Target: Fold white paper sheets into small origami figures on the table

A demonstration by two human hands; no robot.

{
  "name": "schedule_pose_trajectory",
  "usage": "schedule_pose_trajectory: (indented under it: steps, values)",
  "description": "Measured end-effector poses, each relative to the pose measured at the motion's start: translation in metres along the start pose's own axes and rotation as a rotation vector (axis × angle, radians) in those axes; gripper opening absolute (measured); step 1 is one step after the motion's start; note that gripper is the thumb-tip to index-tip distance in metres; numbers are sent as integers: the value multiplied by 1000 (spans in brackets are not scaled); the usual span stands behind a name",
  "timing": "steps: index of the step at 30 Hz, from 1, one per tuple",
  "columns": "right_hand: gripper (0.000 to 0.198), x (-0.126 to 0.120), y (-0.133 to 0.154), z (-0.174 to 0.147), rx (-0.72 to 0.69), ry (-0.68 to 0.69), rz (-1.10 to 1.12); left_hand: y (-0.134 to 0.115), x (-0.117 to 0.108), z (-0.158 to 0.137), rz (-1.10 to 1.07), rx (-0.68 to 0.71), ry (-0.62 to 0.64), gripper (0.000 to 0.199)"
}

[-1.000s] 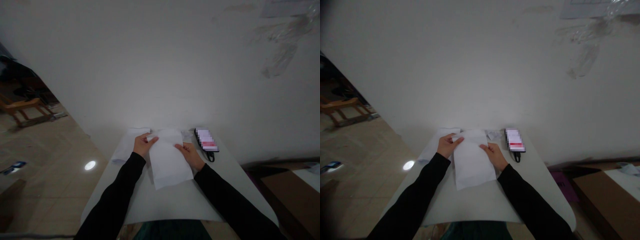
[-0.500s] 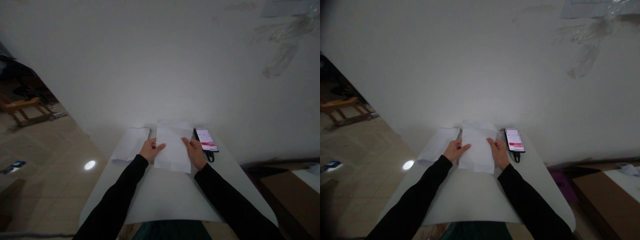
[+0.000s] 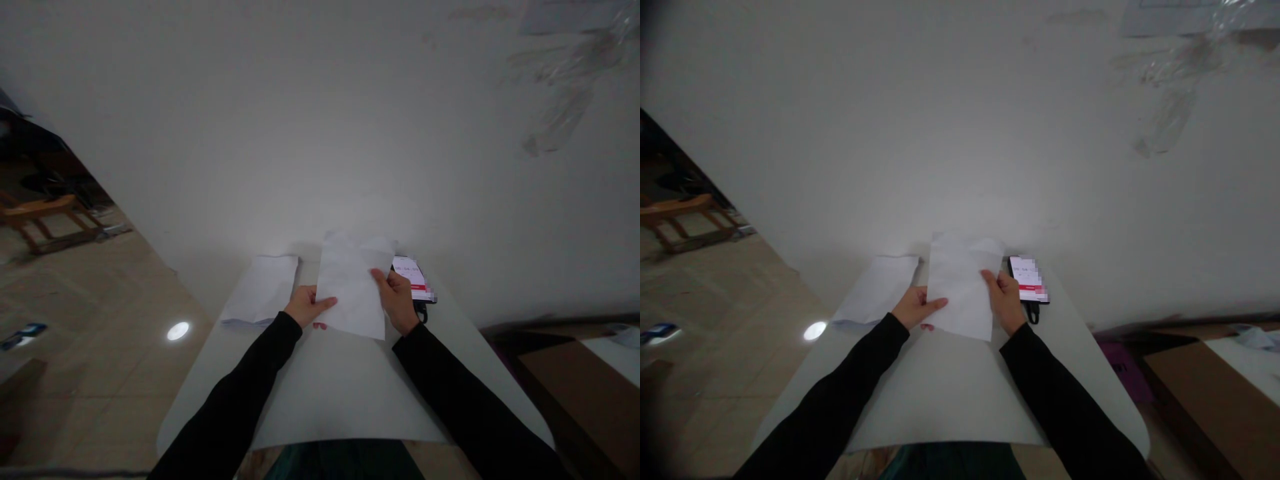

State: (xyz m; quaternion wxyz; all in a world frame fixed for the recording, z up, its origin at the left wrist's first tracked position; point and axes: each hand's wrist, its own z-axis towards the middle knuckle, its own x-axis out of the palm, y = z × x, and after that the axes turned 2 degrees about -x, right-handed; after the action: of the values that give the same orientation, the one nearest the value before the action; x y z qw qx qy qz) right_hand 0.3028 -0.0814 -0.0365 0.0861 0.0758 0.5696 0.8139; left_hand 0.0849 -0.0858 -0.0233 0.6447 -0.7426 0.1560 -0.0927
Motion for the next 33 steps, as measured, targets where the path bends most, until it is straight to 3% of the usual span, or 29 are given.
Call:
schedule_pose_trajectory:
  steps: [5, 9, 13, 17, 22, 26, 29, 33]
  values:
    - [58, -3, 8, -1, -193, 81, 10, -1, -3, 0, 10, 2, -207, 43]
    - [41, -6, 10, 2, -311, 328, -101, 4, -4, 4, -39, 22, -270, 47]
    - [25, -9, 12, 4, -386, 413, -89, 9, -2, 8, -34, 62, -183, 48]
    - [14, -11, 10, 4, -338, 474, -73, 7, -10, 12, -107, 193, -127, 53]
    - [18, -10, 7, 4, -285, 567, -78, -8, -25, 8, -110, 200, -205, 59]
    - [21, -10, 13, 5, -324, 547, -109, -13, -29, 3, -114, 226, -313, 57]
    - [18, -12, 19, 7, -325, 516, -99, -13, -30, 3, -113, 217, -258, 54]
    - [14, -14, 24, 7, -294, 603, -67, -26, -38, 0, -118, 283, -184, 81]
